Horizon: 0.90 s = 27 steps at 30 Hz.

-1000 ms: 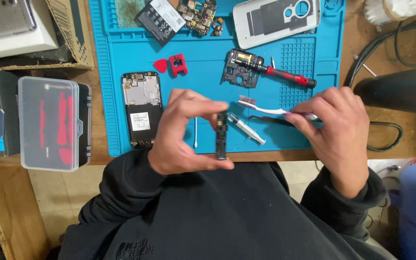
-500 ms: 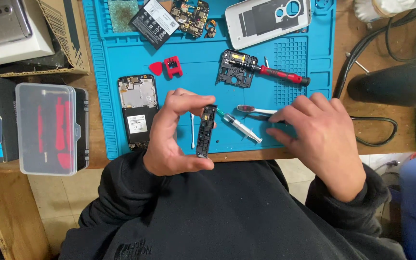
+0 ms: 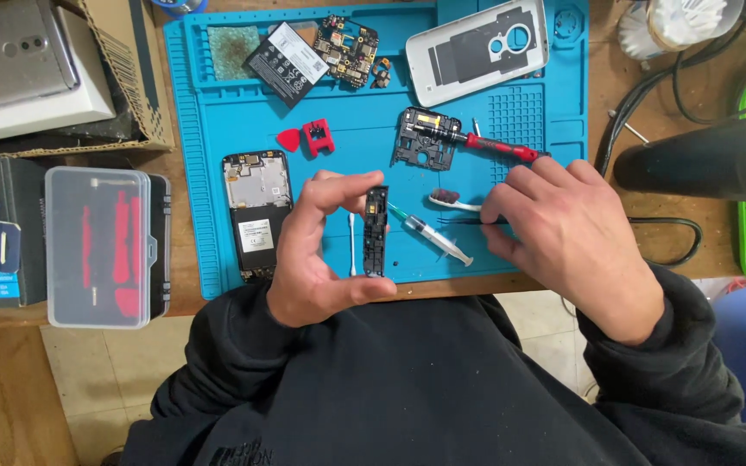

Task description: Cleaning a mobile phone motherboard and frame using a toothbrush and cotton swab, then applying liquid from a syringe.

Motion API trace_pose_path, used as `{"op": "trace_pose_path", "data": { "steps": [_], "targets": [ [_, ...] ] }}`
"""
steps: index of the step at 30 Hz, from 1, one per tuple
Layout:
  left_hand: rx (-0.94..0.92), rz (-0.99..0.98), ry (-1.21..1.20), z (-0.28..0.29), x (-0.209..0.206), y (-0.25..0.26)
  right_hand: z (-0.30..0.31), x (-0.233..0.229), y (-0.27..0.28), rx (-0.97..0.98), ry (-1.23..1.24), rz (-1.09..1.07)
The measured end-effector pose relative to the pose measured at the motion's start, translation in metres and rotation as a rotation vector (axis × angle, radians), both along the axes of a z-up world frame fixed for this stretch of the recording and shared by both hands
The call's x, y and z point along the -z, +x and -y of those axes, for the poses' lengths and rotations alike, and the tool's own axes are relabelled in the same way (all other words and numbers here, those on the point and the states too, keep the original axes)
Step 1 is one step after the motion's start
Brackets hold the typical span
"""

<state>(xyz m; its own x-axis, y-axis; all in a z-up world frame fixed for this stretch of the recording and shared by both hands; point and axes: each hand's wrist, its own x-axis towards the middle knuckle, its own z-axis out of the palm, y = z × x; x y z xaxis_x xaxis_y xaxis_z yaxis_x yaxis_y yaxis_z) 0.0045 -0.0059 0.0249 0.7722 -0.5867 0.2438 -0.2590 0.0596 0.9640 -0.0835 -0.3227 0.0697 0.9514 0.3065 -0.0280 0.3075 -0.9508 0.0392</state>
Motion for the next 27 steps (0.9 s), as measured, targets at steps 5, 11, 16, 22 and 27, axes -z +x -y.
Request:
{"op": "trace_pose_path", "data": {
  "steps": [5, 11, 16, 22, 27],
  "targets": [
    [0.011, 0.009, -0.001, -0.001, -0.001, 0.0, -0.003, 0.003, 0.001, -0.004, 0.043, -0.062],
    [-0.045, 0.087, 0.062, 0.003, -0.003, 0.0, 0.002, 0.009, -0.002, 0.043, -0.055, -0.076],
    [-0.1, 0.201, 0.073, 0.012, -0.004, 0.001, -0.001, 0.005, 0.005, 0.064, 0.031, -0.162],
    [-0.09, 0.205, -0.09, 0.02, 0.002, 0.003, -0.004, 0.004, 0.008, 0.09, 0.165, -0.125],
    [-0.081, 0.2, -0.143, 0.023, 0.006, 0.003, 0.009, 0.003, 0.008, 0.268, 0.476, -0.348]
  ]
}}
